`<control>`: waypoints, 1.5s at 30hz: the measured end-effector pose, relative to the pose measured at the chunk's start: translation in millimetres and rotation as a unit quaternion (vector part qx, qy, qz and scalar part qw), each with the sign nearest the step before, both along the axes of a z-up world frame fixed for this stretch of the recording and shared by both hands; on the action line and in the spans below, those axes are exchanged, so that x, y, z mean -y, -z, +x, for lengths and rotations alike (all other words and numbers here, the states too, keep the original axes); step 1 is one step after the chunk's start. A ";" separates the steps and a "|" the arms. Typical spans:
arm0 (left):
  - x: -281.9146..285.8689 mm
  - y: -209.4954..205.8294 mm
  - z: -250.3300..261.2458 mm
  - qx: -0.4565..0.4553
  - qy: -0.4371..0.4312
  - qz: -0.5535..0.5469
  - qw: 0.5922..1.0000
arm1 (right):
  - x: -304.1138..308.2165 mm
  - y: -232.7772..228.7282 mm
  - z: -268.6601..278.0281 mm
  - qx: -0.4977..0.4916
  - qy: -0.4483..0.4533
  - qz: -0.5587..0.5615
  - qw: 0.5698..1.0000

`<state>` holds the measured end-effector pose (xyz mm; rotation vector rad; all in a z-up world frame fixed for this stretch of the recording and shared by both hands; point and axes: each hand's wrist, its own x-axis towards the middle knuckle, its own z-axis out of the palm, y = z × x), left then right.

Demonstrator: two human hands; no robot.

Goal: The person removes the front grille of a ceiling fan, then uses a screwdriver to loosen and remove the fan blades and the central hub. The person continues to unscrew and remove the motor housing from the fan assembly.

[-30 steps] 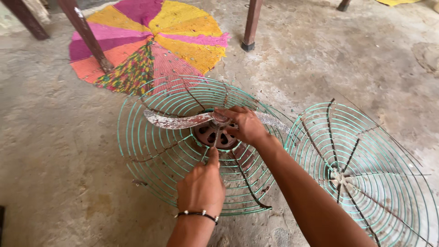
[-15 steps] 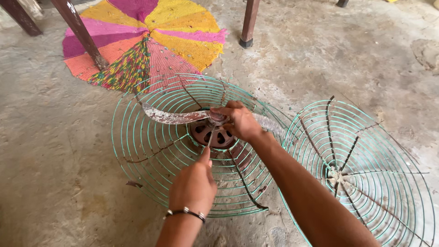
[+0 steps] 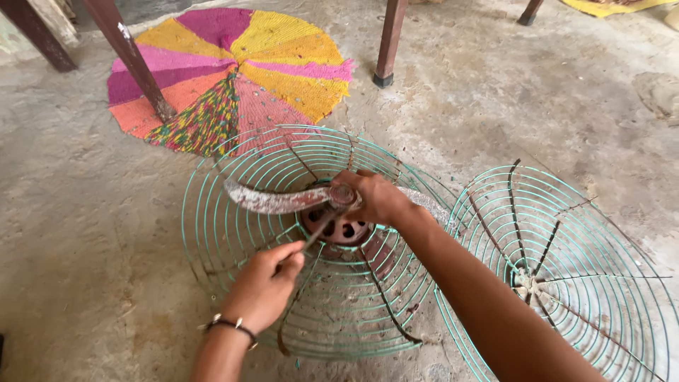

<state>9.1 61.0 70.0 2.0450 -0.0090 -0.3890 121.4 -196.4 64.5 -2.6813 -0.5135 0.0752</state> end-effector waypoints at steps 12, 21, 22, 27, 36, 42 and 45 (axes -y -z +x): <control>-21.1 -55.9 17.0 0.214 -0.164 0.079 0.960 | -17.0 0.1 -3.2 -0.025 0.060 -0.086 0.994; -16.7 -25.6 34.0 0.213 -0.186 0.064 0.957 | -2.0 3.3 -0.3 -0.041 0.038 -0.151 0.987; -16.8 -19.6 36.2 0.226 -0.196 0.068 0.952 | 9.7 9.3 2.3 -0.019 0.021 -0.139 0.990; -16.1 3.0 51.0 0.212 -0.207 0.047 0.954 | 121.2 32.1 10.9 0.058 0.244 -0.009 0.968; 43.1 12.9 83.0 0.228 -0.038 0.210 0.950 | 163.1 108.8 -56.3 -0.095 0.418 -0.030 0.903; 58.1 17.6 84.0 0.239 0.019 0.290 0.926 | 151.3 89.7 -72.3 -0.150 0.483 0.103 0.856; 53.3 15.1 83.0 0.224 0.023 0.300 0.927 | 152.9 99.1 -75.5 -0.100 0.469 0.092 0.873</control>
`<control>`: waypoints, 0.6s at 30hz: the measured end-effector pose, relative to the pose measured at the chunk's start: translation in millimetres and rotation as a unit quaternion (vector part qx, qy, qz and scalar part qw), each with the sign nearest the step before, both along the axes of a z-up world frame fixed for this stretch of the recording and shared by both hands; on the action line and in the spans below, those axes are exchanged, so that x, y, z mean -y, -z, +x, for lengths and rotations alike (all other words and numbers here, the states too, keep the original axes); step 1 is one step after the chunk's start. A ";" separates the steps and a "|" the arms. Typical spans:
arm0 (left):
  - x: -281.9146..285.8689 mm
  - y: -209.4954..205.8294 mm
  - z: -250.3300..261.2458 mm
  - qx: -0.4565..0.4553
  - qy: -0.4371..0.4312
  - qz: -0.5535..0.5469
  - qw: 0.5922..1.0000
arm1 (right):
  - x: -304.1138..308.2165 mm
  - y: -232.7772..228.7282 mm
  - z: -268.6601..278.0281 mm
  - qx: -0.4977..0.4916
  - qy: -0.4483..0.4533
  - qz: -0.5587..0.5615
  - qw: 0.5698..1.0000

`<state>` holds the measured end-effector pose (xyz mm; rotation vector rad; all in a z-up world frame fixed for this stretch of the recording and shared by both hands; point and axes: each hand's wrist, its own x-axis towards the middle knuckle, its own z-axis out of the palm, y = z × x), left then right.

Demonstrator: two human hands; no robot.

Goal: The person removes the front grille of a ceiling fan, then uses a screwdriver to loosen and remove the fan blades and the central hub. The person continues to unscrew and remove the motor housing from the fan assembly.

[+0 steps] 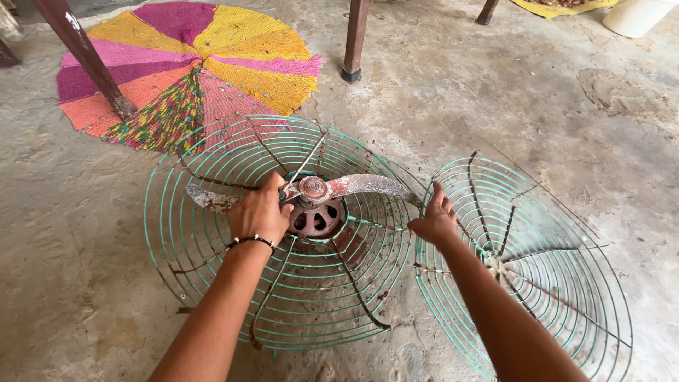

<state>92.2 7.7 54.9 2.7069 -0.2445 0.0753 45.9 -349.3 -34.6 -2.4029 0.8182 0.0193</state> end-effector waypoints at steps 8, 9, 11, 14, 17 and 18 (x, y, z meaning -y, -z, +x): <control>3.6 0.3 -1.3 -0.011 -0.026 -0.029 0.999 | 141.0 88.8 -27.2 0.060 -0.075 -0.215 0.972; 3.4 1.5 -1.0 -0.007 -0.027 -0.028 0.999 | 160.0 89.5 -42.0 0.053 -0.081 -0.241 0.966; 3.1 3.5 0.9 -0.003 -0.030 -0.028 0.999 | 171.4 86.2 -57.2 0.026 -0.061 -0.234 0.970; 2.5 7.1 1.9 -0.002 -0.029 -0.037 0.999 | 149.8 56.2 -67.1 -0.041 0.025 -0.128 0.991; 0.2 8.5 1.3 0.005 -0.036 -0.058 0.998 | 105.4 5.4 -53.6 -0.087 0.065 -0.073 0.991; -1.4 8.0 0.1 0.000 -0.052 -0.059 0.997 | 84.6 -9.9 -39.6 -0.060 0.004 -0.132 0.989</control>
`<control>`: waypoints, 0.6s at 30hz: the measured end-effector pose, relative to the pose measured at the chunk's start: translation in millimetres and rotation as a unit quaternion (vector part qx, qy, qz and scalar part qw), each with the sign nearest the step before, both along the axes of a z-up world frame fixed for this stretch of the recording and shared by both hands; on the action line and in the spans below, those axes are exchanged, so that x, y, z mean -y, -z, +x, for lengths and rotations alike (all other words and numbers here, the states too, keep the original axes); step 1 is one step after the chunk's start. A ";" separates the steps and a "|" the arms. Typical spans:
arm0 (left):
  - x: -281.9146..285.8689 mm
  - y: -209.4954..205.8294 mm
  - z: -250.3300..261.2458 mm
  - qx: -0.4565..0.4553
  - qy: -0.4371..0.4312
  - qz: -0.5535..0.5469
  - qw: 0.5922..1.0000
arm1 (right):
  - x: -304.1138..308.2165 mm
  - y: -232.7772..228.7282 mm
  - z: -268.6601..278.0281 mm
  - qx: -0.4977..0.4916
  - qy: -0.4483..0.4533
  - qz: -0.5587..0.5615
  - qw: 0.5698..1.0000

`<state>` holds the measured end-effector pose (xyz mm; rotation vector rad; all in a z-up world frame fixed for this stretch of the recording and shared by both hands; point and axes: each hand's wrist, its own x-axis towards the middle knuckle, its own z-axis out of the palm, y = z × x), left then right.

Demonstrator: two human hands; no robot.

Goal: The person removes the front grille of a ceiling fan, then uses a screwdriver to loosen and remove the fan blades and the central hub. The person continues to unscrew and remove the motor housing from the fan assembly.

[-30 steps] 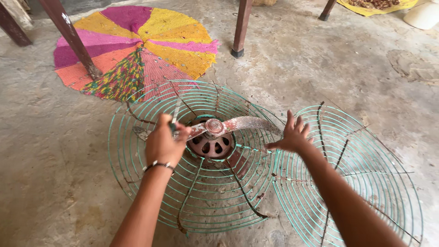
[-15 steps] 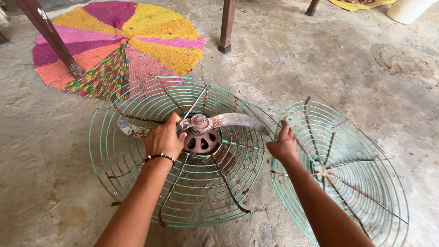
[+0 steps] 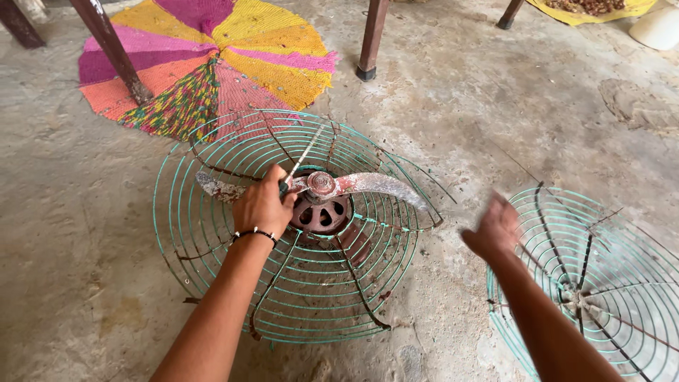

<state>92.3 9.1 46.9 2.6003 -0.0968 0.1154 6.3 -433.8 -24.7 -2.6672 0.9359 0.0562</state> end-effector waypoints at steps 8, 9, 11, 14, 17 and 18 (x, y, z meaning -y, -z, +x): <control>-17.4 -4.5 -21.6 0.057 -0.088 -0.080 0.991 | -212.0 -56.4 82.8 0.140 -0.449 -0.116 0.875; -18.9 -3.3 -23.7 0.034 -0.092 -0.065 0.993 | -233.6 -58.9 86.7 0.101 -0.450 -0.111 0.880; -24.7 1.0 -25.6 0.047 -0.094 -0.076 0.992 | -262.6 -64.0 91.5 0.022 -0.452 -0.099 0.886; -36.5 15.5 -30.4 0.125 -0.095 -0.133 0.979 | -274.7 -69.3 89.7 -0.045 -0.433 -0.146 0.888; -47.5 35.1 -32.3 0.112 -0.116 -0.147 0.976 | -271.0 -70.6 80.6 0.016 -0.446 -0.168 0.879; -50.1 42.3 -31.2 0.088 -0.128 -0.153 0.976 | -271.1 -71.7 82.4 0.028 -0.445 -0.169 0.879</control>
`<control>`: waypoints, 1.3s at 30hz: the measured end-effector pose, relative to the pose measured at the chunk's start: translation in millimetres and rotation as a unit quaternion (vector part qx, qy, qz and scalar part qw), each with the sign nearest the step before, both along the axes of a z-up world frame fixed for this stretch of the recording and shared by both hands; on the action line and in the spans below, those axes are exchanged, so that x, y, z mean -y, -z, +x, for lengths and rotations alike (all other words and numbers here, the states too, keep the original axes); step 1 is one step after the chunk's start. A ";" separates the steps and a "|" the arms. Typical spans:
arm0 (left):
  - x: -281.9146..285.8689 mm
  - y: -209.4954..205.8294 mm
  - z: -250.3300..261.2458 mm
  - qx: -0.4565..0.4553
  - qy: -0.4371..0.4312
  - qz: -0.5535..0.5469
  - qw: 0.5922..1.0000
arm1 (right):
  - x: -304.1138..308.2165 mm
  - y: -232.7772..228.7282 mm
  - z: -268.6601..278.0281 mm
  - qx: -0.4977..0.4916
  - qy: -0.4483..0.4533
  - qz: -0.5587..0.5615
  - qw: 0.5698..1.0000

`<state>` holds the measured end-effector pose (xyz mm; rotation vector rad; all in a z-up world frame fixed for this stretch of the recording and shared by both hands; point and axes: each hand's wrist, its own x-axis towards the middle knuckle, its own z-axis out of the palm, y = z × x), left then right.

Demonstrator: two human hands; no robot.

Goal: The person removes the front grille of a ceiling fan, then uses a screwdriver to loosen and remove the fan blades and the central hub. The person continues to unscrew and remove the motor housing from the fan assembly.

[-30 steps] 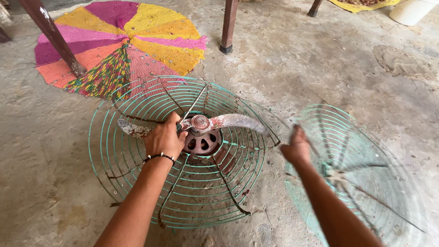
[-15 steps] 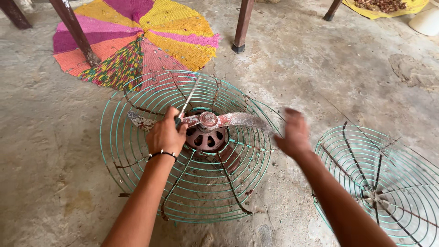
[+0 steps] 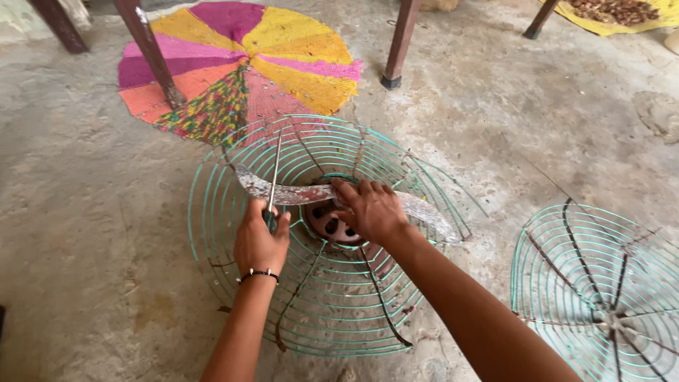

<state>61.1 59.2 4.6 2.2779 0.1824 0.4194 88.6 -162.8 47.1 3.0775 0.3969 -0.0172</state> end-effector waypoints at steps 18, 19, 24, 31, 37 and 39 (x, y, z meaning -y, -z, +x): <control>-19.9 58.7 -36.4 0.043 0.015 -0.046 0.998 | -52.8 -6.2 -3.2 -0.084 0.099 0.114 0.985; -21.0 59.7 -34.3 0.030 0.022 -0.055 0.998 | -48.5 -4.0 -0.5 -0.083 0.086 0.119 0.986; -28.9 70.2 -24.8 0.036 0.001 -0.223 0.974 | -30.9 6.0 20.3 -0.128 0.070 0.172 0.974; -42.0 103.9 -13.1 0.133 -0.043 -0.461 0.876 | -28.1 0.6 29.0 -0.182 0.040 0.159 0.970; -45.8 111.6 -25.0 0.118 -0.030 -0.430 0.894 | -40.0 -13.0 20.7 -0.181 -0.006 0.136 0.974; -45.8 105.0 -30.3 0.063 -0.040 -0.460 0.885 | -40.2 -13.9 17.5 -0.152 -0.033 0.116 0.981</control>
